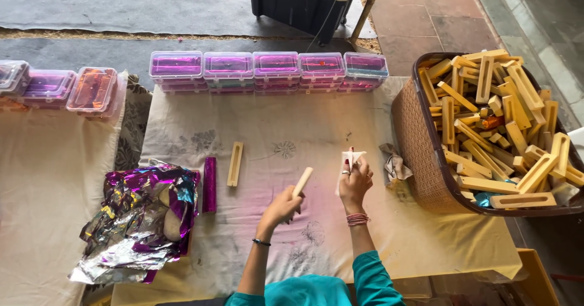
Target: Wrapping small wooden blocks in colorful foil and clear plastic.
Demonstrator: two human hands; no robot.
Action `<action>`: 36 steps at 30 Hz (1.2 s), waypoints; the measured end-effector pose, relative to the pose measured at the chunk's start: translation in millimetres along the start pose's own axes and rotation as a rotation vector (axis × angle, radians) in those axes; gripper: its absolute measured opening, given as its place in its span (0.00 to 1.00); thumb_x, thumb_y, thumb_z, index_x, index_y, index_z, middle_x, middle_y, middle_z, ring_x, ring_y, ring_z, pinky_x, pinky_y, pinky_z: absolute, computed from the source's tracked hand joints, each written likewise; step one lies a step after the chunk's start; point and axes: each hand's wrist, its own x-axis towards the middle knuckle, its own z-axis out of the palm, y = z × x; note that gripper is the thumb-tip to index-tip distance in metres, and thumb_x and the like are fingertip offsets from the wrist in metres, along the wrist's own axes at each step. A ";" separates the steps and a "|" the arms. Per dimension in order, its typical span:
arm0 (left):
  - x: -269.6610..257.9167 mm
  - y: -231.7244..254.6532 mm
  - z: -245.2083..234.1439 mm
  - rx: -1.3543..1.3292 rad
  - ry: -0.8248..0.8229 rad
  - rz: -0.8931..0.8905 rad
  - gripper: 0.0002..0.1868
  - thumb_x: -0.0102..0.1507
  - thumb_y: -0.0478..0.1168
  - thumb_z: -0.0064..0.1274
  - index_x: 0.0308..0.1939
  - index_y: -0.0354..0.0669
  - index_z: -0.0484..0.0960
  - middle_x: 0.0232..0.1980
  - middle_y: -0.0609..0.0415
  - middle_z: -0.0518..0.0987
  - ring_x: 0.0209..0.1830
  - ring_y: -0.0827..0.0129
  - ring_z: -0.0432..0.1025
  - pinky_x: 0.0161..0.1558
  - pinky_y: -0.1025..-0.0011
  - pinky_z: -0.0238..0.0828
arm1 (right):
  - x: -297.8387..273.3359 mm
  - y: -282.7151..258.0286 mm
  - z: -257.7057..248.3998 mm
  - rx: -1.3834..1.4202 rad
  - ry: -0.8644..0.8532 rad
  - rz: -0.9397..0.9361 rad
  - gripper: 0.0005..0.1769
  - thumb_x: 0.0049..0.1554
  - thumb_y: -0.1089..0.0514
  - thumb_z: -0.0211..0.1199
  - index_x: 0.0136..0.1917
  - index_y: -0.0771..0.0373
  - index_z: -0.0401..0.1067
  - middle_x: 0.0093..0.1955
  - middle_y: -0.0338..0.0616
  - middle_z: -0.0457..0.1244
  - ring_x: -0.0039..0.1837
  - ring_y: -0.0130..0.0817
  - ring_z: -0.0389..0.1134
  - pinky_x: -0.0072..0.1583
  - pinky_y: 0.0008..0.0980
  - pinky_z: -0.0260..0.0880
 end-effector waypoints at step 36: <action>4.2 -0.6 -5.1 -0.572 0.167 0.122 0.18 0.66 0.44 0.39 0.60 0.47 0.64 0.45 0.53 0.81 0.24 0.71 0.73 0.22 0.70 0.72 | -43.8 -50.1 9.6 0.822 -0.352 0.375 0.23 0.60 0.70 0.46 0.68 0.65 0.65 0.50 0.49 0.66 0.46 0.37 0.68 0.50 0.36 0.74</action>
